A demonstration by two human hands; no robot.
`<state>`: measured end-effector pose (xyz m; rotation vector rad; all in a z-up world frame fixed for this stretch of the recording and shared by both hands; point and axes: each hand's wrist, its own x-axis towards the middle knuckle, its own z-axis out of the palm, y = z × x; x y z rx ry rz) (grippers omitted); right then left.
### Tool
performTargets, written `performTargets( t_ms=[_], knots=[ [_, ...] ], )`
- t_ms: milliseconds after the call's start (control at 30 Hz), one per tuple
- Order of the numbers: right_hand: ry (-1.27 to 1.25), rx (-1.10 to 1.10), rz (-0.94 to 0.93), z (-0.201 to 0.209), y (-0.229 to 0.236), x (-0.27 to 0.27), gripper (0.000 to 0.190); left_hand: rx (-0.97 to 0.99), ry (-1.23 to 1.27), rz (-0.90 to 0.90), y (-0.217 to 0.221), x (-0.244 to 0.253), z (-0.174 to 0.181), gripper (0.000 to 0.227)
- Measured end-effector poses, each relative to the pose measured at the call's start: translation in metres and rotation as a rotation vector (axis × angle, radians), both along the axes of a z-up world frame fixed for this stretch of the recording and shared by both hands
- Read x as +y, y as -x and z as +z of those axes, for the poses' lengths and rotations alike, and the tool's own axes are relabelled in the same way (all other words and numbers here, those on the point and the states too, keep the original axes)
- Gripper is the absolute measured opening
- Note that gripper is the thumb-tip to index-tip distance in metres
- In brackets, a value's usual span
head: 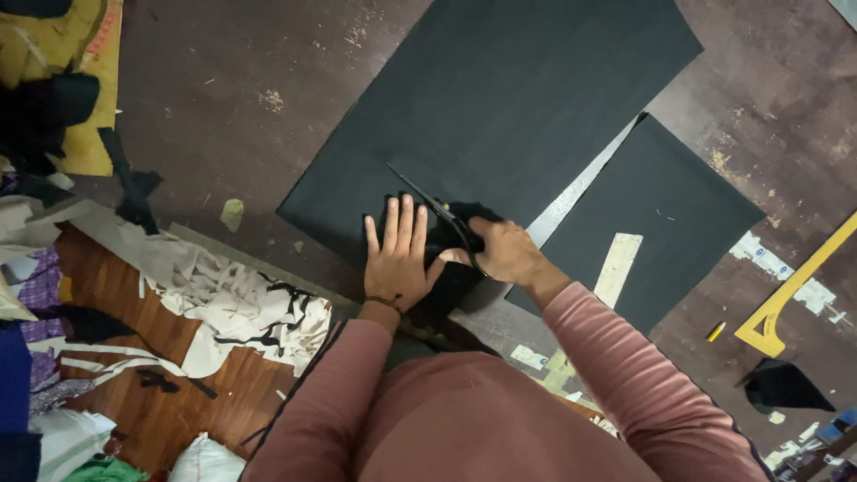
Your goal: The person measures a large piece of black fabric using a ruler and a set square, then cuts it into smaller rectangular pieces using scissors. The person repeatedly aligns the ruler and cuts along the edge to create straight lines, eventually folding the resulting fabric pieces.
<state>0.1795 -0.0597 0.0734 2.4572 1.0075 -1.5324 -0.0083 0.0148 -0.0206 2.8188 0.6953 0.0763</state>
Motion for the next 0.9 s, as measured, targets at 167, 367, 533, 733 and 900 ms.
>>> performTargets(
  t_ms=[167,367,533,733,900],
  knots=[
    [-0.033,0.033,-0.036,0.003,0.004,0.021,0.053,0.025,0.029,0.006,0.001,-0.001,-0.003,0.081],
    [0.014,-0.043,0.012,-0.015,0.004,0.022,0.026,0.03,0.009,0.005,0.001,0.001,-0.001,0.083],
    [-0.011,-0.027,-0.004,0.011,0.007,0.053,0.027,-0.028,0.026,0.021,0.002,0.001,-0.003,0.082],
    [-0.015,-0.021,0.012,0.017,0.006,0.065,0.034,-0.05,0.021,0.04,0.0,0.002,0.0,0.08],
    [-0.044,-0.01,-0.021,0.01,0.007,0.074,0.041,-0.068,-0.003,0.048,0.001,0.002,-0.003,0.08]
  ],
)
